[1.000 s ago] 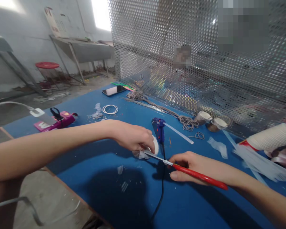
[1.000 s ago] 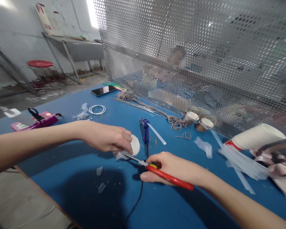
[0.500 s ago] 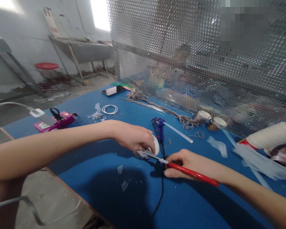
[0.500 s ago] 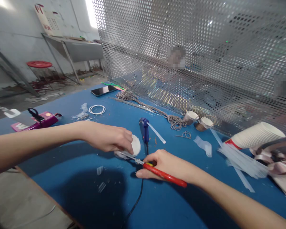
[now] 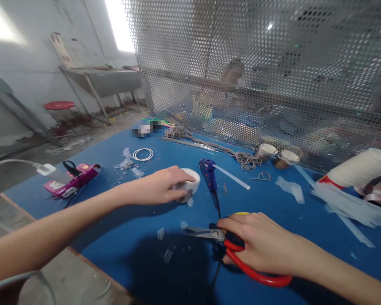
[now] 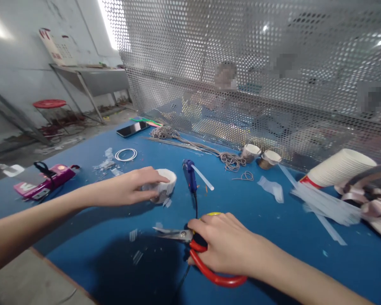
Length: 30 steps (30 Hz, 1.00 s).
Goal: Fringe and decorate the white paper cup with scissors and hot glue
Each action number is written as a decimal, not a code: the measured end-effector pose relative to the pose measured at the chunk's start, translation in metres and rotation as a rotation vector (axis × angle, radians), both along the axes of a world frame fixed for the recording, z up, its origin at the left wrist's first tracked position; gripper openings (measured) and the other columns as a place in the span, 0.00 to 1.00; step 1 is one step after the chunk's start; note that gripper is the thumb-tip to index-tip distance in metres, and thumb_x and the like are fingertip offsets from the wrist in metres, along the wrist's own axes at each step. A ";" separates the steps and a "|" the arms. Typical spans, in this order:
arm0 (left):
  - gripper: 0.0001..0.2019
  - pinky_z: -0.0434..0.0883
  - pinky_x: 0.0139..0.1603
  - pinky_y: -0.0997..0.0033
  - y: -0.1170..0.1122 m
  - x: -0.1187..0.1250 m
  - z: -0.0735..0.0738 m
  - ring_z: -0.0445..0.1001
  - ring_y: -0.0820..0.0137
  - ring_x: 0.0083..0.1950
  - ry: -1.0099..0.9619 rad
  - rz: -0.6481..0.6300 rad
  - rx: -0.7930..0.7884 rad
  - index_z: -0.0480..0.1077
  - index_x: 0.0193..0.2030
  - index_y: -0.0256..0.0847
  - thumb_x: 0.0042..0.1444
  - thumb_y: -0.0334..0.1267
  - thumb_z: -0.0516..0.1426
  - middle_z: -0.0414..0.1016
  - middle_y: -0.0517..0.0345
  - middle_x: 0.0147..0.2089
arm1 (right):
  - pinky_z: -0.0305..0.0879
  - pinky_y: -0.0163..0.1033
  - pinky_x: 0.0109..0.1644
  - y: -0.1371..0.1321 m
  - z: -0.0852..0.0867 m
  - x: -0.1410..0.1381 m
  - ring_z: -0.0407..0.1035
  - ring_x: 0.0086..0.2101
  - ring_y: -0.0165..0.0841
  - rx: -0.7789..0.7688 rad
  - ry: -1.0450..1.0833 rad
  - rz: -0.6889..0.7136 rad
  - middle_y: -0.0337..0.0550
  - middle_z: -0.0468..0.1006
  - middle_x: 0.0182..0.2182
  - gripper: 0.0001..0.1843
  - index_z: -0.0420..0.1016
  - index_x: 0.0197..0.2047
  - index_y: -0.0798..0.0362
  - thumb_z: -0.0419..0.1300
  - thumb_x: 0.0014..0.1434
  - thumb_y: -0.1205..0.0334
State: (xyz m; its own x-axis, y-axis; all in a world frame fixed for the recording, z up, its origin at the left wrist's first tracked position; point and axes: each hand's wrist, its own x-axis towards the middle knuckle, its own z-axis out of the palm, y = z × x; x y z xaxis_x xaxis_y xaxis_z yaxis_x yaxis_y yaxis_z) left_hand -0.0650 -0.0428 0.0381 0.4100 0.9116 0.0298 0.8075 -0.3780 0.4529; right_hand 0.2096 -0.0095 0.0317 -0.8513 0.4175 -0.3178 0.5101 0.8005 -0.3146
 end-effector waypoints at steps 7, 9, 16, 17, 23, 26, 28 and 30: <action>0.21 0.72 0.42 0.68 -0.014 -0.004 -0.012 0.75 0.67 0.43 -0.039 0.302 0.026 0.68 0.55 0.41 0.55 0.32 0.48 0.77 0.53 0.47 | 0.62 0.38 0.36 0.002 -0.011 0.003 0.75 0.38 0.43 -0.081 0.079 -0.064 0.45 0.80 0.38 0.22 0.74 0.49 0.47 0.63 0.56 0.45; 0.18 0.73 0.37 0.68 -0.017 -0.004 -0.020 0.75 0.68 0.37 -0.037 0.377 0.077 0.68 0.53 0.40 0.57 0.33 0.47 0.77 0.53 0.45 | 0.61 0.37 0.34 0.002 -0.016 0.002 0.75 0.36 0.43 -0.088 0.090 -0.076 0.44 0.80 0.37 0.20 0.74 0.46 0.47 0.63 0.55 0.44; 0.11 0.76 0.38 0.65 -0.032 0.003 -0.032 0.77 0.68 0.35 -0.025 0.390 0.180 0.66 0.47 0.43 0.60 0.42 0.52 0.78 0.52 0.45 | 0.58 0.38 0.30 0.004 -0.026 0.000 0.77 0.35 0.46 -0.131 0.096 -0.101 0.44 0.81 0.35 0.19 0.74 0.39 0.47 0.63 0.54 0.41; 0.10 0.76 0.39 0.65 -0.034 0.004 -0.032 0.77 0.68 0.35 -0.029 0.377 0.181 0.66 0.46 0.43 0.59 0.41 0.52 0.78 0.53 0.44 | 0.58 0.38 0.30 0.005 -0.027 0.001 0.77 0.35 0.46 -0.146 0.101 -0.101 0.44 0.81 0.35 0.19 0.74 0.40 0.47 0.62 0.54 0.41; 0.10 0.77 0.35 0.71 -0.039 0.010 -0.031 0.77 0.70 0.36 -0.040 0.347 0.171 0.67 0.46 0.42 0.59 0.36 0.51 0.76 0.54 0.44 | 0.57 0.38 0.29 0.009 -0.033 0.010 0.78 0.34 0.48 -0.086 0.109 -0.217 0.47 0.81 0.32 0.18 0.73 0.38 0.50 0.58 0.59 0.44; 0.09 0.76 0.34 0.72 -0.037 0.008 -0.034 0.76 0.71 0.34 -0.037 0.342 0.226 0.70 0.43 0.42 0.59 0.38 0.52 0.76 0.55 0.41 | 0.55 0.38 0.28 0.012 -0.035 0.005 0.77 0.31 0.48 -0.017 0.072 -0.302 0.50 0.80 0.30 0.15 0.72 0.37 0.52 0.54 0.62 0.49; 0.08 0.76 0.35 0.72 -0.036 0.005 -0.035 0.75 0.70 0.35 -0.056 0.335 0.259 0.72 0.41 0.42 0.59 0.38 0.53 0.76 0.56 0.38 | 0.55 0.38 0.27 0.014 -0.038 -0.002 0.77 0.30 0.47 -0.011 0.072 -0.304 0.51 0.80 0.30 0.13 0.72 0.39 0.53 0.53 0.63 0.53; 0.07 0.75 0.34 0.72 -0.035 0.001 -0.036 0.75 0.71 0.34 -0.074 0.347 0.273 0.72 0.40 0.42 0.58 0.38 0.54 0.75 0.57 0.36 | 0.56 0.39 0.28 0.014 -0.041 -0.008 0.76 0.30 0.46 0.023 0.098 -0.276 0.51 0.79 0.29 0.11 0.73 0.40 0.54 0.51 0.62 0.59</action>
State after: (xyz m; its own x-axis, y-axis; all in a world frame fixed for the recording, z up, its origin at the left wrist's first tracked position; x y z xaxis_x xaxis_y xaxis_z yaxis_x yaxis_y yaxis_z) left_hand -0.0637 -0.0782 0.0018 0.0685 0.9495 0.3061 0.8768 -0.2037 0.4355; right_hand 0.2012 0.0040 -0.0097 -0.7304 0.6441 -0.2273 0.6779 0.6431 -0.3562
